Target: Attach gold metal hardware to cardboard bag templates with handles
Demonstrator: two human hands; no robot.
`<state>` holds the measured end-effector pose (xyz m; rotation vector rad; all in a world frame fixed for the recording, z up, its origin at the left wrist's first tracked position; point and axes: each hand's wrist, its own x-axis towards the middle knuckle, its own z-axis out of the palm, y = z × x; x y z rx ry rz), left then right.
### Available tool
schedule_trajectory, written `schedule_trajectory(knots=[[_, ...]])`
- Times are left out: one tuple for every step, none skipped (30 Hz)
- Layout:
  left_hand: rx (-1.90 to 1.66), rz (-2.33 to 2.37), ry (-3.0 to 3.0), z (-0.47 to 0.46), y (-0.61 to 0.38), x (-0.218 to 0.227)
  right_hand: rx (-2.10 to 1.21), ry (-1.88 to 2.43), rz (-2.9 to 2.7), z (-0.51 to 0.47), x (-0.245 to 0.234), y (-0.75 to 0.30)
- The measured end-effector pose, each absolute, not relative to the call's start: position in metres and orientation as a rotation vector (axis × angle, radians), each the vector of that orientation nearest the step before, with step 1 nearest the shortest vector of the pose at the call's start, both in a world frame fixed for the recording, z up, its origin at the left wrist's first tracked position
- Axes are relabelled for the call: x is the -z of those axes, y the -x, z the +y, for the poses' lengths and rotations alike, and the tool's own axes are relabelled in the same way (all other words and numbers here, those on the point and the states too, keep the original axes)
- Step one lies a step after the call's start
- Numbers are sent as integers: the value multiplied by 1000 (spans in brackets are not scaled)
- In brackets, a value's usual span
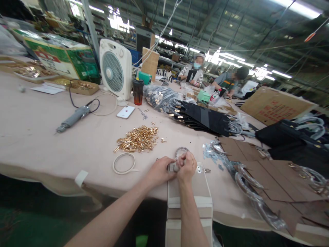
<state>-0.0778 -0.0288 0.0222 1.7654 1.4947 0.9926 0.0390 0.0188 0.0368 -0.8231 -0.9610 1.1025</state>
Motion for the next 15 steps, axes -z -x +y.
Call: schedule_trajectory(knots=[[-978,1501,-1770,-29,78,-22,-1100,803,-912,21,-39,-41],[-965,1502,-1779,-29,78,-21,-1090,788,-870,24,-41,-42],[-955,1497,-1790,-28,78,-21,-1087,777,-843,28,-42,-42],[-949,1490,-1800,-28,78,-22,-1101,769,-837,32,-44,-42],[-944,1486,-1808,-28,79,-22,-1128,764,-845,35,-45,-40],[-940,1485,-1811,-28,79,-23,-1164,766,-868,38,-46,-38],[-935,1488,-1810,-28,79,-24,-1204,776,-902,41,-47,-36],[-931,1493,-1806,-28,79,-25,-1239,793,-940,44,-48,-34],[-927,1497,-1802,-29,79,-26,-1266,814,-978,46,-49,-33],[-925,1499,-1797,-29,78,-26,-1282,836,-1009,47,-50,-31],[-922,1500,-1793,-29,78,-27,-1288,853,-1030,48,-50,-31],[-921,1500,-1788,-29,78,-26,-1287,867,-1047,47,-50,-30],[-924,1496,-1785,-29,77,-26,-1282,875,-1066,45,-49,-30],[-934,1486,-1781,-28,77,-25,-1276,877,-1093,42,-47,-30],[-949,1472,-1778,-28,77,-24,-1264,872,-1127,39,-45,-30]])
